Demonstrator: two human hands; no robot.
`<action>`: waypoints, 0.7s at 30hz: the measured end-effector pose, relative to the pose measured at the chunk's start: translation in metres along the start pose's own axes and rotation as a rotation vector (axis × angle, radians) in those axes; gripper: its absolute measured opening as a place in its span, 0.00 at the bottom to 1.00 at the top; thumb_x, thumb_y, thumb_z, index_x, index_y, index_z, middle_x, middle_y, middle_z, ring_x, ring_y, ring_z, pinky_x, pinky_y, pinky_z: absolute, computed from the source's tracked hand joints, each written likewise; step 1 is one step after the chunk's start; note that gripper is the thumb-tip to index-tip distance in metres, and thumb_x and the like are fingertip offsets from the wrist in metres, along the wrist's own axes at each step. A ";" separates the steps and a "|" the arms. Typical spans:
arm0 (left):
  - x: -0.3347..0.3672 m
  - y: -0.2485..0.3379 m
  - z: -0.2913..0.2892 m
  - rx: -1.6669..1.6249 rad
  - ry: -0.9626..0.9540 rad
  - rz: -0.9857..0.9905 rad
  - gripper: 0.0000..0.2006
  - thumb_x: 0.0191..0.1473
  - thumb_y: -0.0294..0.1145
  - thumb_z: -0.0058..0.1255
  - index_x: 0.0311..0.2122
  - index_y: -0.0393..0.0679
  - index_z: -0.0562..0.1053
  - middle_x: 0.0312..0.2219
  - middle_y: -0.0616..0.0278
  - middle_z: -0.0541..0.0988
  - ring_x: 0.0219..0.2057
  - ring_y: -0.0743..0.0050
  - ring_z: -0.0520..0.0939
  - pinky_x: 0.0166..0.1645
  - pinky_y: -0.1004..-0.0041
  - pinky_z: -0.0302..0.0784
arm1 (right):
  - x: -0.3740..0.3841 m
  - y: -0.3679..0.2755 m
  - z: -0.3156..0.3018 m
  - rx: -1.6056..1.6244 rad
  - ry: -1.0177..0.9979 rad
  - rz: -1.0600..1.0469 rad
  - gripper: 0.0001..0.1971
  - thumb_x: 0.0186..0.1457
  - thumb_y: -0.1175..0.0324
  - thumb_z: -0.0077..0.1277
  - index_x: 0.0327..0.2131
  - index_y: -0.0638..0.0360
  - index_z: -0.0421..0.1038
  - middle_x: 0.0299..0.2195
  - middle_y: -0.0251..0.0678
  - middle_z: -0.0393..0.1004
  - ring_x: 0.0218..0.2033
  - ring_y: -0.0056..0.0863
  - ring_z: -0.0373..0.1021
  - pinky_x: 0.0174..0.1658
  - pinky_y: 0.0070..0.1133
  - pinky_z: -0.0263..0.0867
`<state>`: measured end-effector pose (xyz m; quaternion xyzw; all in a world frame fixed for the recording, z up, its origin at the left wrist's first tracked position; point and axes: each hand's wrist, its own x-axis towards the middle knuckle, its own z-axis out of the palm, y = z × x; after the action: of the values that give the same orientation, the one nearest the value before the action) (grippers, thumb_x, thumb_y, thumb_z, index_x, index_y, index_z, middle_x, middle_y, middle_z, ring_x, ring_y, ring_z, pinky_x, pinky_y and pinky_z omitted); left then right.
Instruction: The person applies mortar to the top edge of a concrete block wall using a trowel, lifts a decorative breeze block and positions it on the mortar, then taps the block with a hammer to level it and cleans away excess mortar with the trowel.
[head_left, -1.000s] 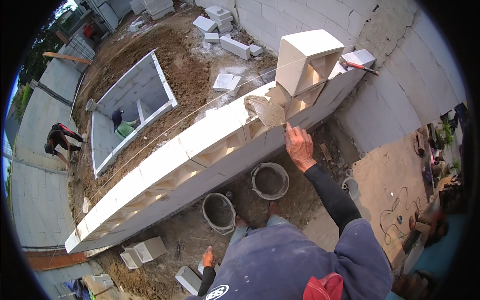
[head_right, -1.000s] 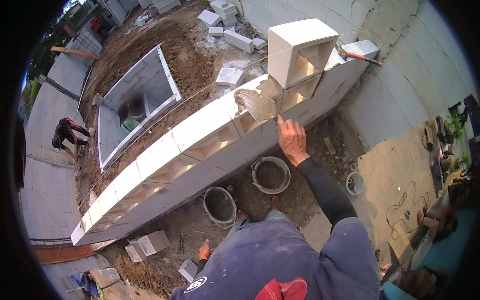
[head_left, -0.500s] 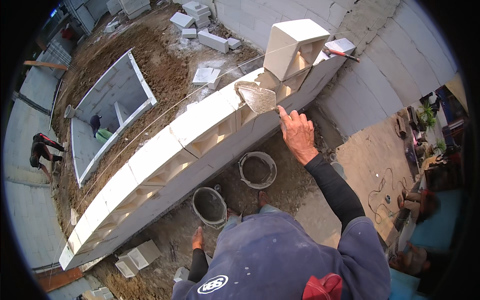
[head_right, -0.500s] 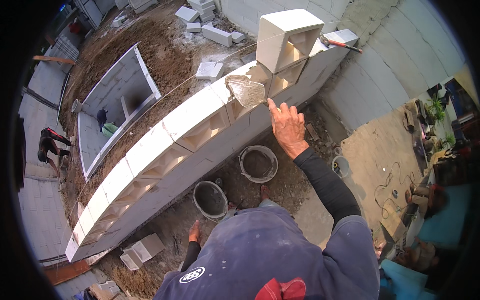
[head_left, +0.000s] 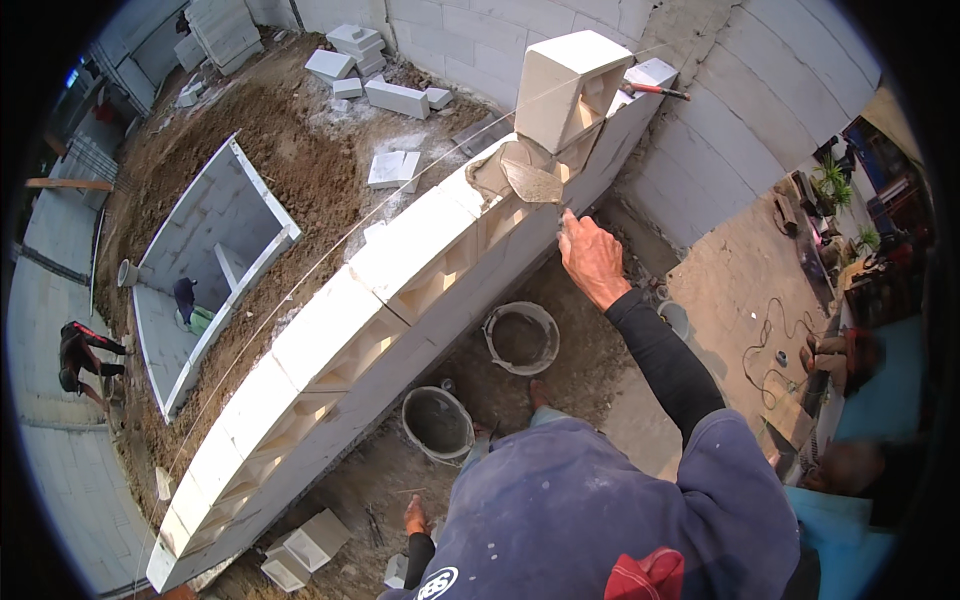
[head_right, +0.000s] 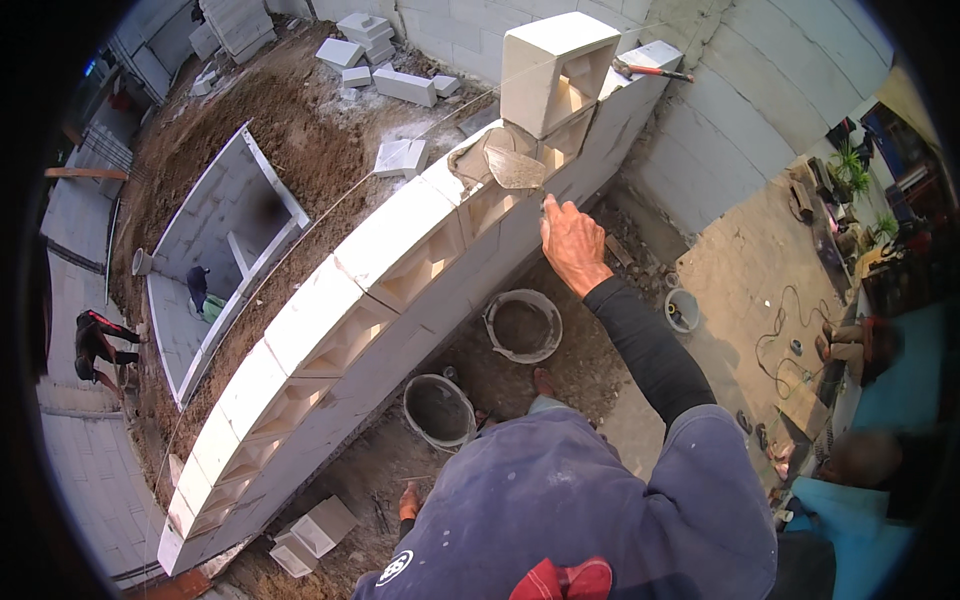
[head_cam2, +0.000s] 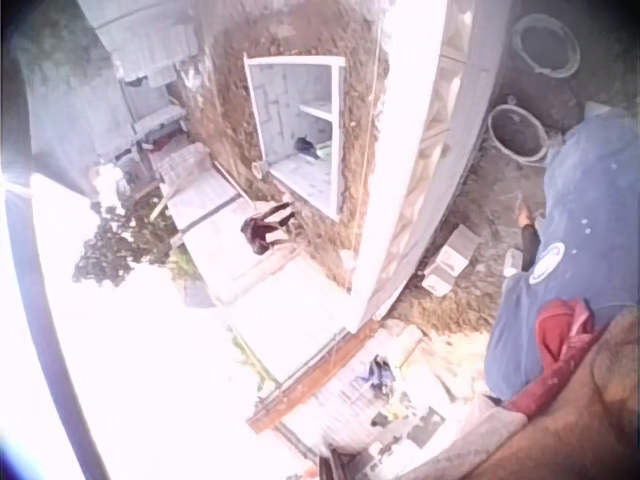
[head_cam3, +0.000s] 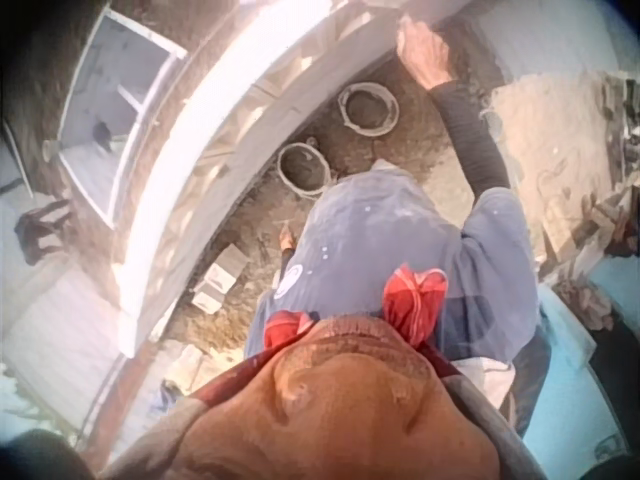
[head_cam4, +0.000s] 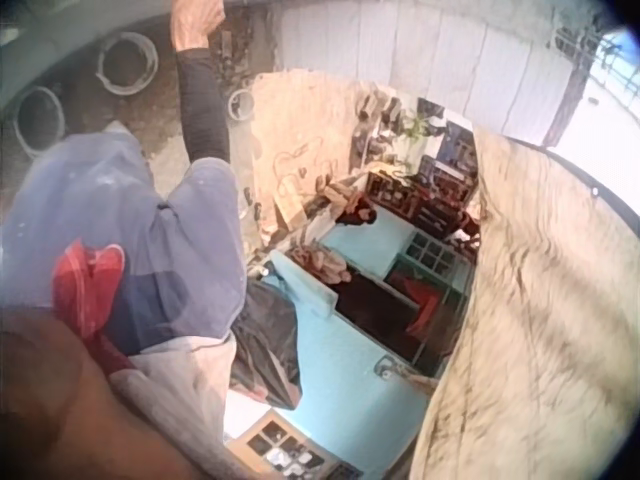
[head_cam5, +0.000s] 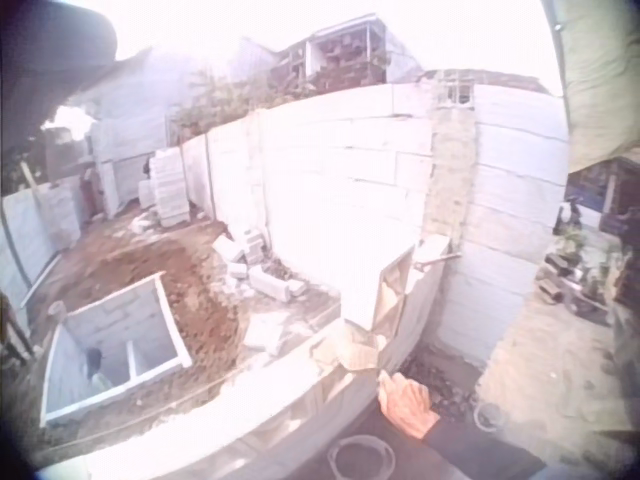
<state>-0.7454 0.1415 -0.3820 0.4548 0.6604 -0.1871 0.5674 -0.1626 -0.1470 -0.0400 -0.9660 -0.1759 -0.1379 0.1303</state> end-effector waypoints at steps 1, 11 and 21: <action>0.002 -0.002 -0.004 0.015 -0.004 -0.018 0.36 0.60 0.62 0.48 0.66 0.51 0.66 0.61 0.58 0.71 0.57 0.51 0.74 0.49 0.44 0.75 | -0.006 -0.007 -0.006 0.034 0.023 0.000 0.20 0.60 0.62 0.55 0.55 0.55 0.73 0.36 0.46 0.75 0.35 0.52 0.76 0.37 0.44 0.72; 0.010 0.034 -0.017 -0.022 0.022 0.054 0.33 0.62 0.59 0.50 0.63 0.47 0.69 0.51 0.60 0.76 0.46 0.66 0.77 0.42 0.63 0.76 | 0.000 -0.025 -0.004 0.093 -0.003 -0.105 0.20 0.59 0.60 0.55 0.53 0.59 0.74 0.35 0.46 0.76 0.35 0.51 0.77 0.36 0.41 0.73; 0.017 0.050 -0.025 -0.136 -0.042 0.099 0.32 0.62 0.57 0.53 0.65 0.49 0.67 0.50 0.63 0.75 0.43 0.65 0.75 0.47 0.56 0.74 | -0.002 -0.002 0.009 -0.253 0.193 -0.155 0.23 0.56 0.65 0.58 0.56 0.50 0.73 0.33 0.35 0.72 0.32 0.37 0.74 0.33 0.35 0.71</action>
<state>-0.7183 0.1932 -0.3773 0.4434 0.6364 -0.1232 0.6191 -0.1636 -0.1429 -0.0483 -0.9404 -0.2177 -0.2609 0.0128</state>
